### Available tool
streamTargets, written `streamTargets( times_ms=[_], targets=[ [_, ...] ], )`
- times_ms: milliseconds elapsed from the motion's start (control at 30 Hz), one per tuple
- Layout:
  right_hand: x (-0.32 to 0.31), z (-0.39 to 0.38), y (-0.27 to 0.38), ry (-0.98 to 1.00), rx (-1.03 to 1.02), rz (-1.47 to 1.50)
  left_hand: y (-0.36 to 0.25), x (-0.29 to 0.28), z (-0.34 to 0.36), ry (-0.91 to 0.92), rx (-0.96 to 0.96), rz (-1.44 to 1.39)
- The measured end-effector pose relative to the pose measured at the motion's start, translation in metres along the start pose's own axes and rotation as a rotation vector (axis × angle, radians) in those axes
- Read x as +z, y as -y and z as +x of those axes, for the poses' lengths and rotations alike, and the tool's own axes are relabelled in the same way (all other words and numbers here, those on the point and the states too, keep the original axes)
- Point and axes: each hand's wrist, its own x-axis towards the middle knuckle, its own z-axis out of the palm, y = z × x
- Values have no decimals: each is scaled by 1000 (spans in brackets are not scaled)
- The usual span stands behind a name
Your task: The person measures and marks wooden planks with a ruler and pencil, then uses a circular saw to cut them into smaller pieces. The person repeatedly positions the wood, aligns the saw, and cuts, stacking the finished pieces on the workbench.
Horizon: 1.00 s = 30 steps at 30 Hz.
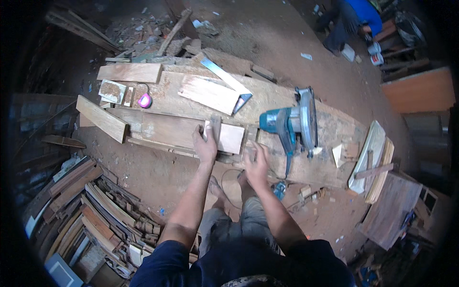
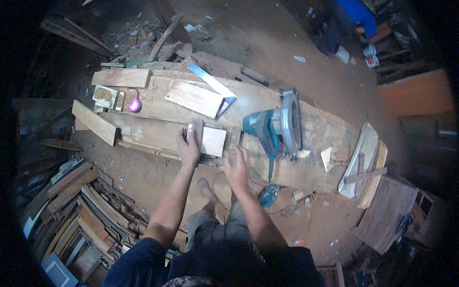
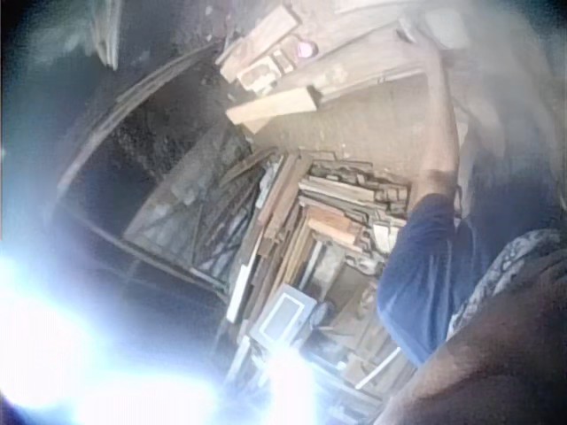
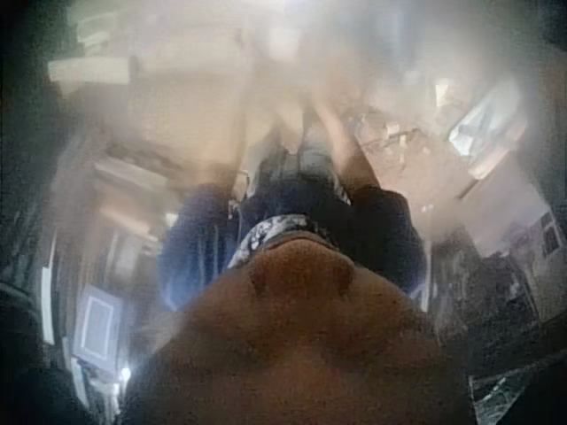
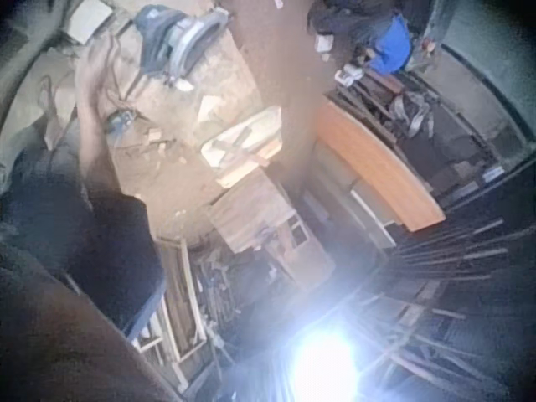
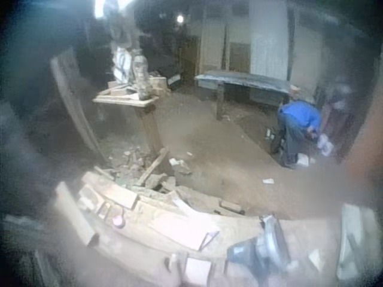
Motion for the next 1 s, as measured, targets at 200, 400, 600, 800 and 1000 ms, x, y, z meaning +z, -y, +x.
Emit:
streamTargets(
  times_ms=[200,400,600,800,1000],
  targets=[
    [88,14,-54,181,475,597,-18,4,-16,74,126,278],
    [62,22,-59,171,551,738,-18,2,-15,192,-52,323],
    [-3,-1,-60,-1,453,430,-15,7,-20,201,16,295],
    [-100,-38,46,-99,-132,101,-15,-15,-21,157,182,120],
    [-167,-84,88,16,-738,-194,-133,-108,-122,1324,-770,-1306]
  ],
)
